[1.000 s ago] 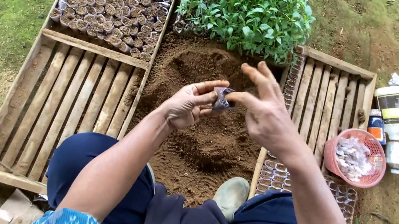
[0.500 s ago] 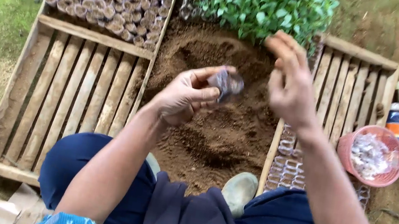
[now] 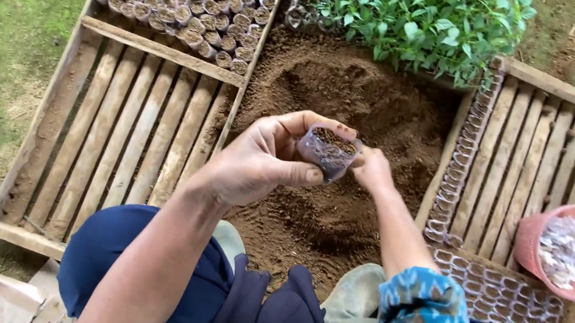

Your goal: The person sits on the ground and fills small plastic seedling pots with soil from a large pile. They scoop soil with their hands, pack it into the pots, and place the filled pots into a wooden tray.

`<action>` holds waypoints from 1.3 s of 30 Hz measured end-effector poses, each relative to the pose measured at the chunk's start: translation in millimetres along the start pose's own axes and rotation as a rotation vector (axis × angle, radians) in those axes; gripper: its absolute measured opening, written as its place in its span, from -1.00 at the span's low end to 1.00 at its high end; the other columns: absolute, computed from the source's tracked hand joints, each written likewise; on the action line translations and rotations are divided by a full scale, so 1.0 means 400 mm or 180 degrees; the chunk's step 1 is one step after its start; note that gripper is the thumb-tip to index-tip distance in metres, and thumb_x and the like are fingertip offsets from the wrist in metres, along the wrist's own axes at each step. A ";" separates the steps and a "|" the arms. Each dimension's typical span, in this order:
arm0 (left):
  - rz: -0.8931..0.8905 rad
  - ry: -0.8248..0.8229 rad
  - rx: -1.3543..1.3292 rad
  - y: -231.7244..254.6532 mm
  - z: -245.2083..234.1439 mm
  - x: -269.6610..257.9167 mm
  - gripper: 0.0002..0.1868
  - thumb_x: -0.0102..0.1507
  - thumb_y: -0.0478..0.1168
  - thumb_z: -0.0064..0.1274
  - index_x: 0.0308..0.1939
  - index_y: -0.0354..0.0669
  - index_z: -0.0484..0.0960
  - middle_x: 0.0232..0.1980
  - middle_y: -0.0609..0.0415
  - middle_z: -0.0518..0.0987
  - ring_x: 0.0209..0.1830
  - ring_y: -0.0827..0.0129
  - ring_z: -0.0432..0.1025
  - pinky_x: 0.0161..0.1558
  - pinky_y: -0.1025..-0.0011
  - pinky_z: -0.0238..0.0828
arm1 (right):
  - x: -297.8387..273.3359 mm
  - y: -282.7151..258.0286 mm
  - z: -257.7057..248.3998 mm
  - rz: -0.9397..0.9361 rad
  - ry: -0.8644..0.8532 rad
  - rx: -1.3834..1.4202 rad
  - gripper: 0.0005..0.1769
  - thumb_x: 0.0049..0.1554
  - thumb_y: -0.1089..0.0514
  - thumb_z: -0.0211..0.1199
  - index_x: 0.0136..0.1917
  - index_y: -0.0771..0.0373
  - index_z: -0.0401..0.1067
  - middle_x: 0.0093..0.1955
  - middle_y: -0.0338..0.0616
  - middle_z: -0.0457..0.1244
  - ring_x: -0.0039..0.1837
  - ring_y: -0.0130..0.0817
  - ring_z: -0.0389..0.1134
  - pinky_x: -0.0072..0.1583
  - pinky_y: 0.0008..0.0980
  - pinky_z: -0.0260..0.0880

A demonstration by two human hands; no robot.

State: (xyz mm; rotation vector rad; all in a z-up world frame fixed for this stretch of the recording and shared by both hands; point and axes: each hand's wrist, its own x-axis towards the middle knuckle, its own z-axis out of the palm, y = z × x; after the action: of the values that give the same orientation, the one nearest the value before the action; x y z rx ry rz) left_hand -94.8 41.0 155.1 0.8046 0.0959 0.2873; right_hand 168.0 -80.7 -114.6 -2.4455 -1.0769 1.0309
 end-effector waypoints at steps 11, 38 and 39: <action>0.0208 -0.0029 0.0847 -0.054 0.002 0.020 -0.24 0.29 -0.46 0.11 0.51 -0.10 0.12 0.28 -0.35 0.55 0.25 0.15 0.53 0.32 0.22 0.48 | -0.043 0.129 0.239 -0.0479 -0.0100 -0.0656 -0.40 0.02 0.12 0.36 0.32 0.23 0.35 0.22 0.12 0.21 0.30 0.17 0.25 0.33 0.10 0.27; 0.0005 0.0150 0.1277 -0.268 -0.004 -0.009 -0.39 0.07 -0.41 0.43 0.18 -0.39 0.57 -0.17 -0.05 0.70 -0.22 0.49 0.53 -0.10 0.54 0.56 | -0.560 -0.410 -0.321 -0.0684 -0.0255 0.5846 -0.66 0.24 -0.19 0.19 -0.17 0.05 0.55 -0.05 -0.18 0.44 0.04 -0.24 0.48 0.16 -0.14 0.51; 0.0003 0.0150 0.1312 -0.262 -0.001 -0.008 -0.42 0.05 -0.43 0.44 0.15 -0.32 0.61 -0.17 -0.02 0.70 -0.21 0.50 0.53 -0.09 0.53 0.57 | -0.569 -0.422 -0.322 -0.0757 -0.0280 0.5753 -0.63 0.26 -0.18 0.17 -0.20 0.08 0.52 -0.08 -0.16 0.43 0.01 -0.22 0.48 0.13 -0.16 0.52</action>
State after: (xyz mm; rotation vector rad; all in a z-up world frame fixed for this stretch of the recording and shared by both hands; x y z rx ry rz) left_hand -75.3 -28.5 78.8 1.2068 0.2033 0.2917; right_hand 62.5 -126.9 174.8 -0.7743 -0.0888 1.1450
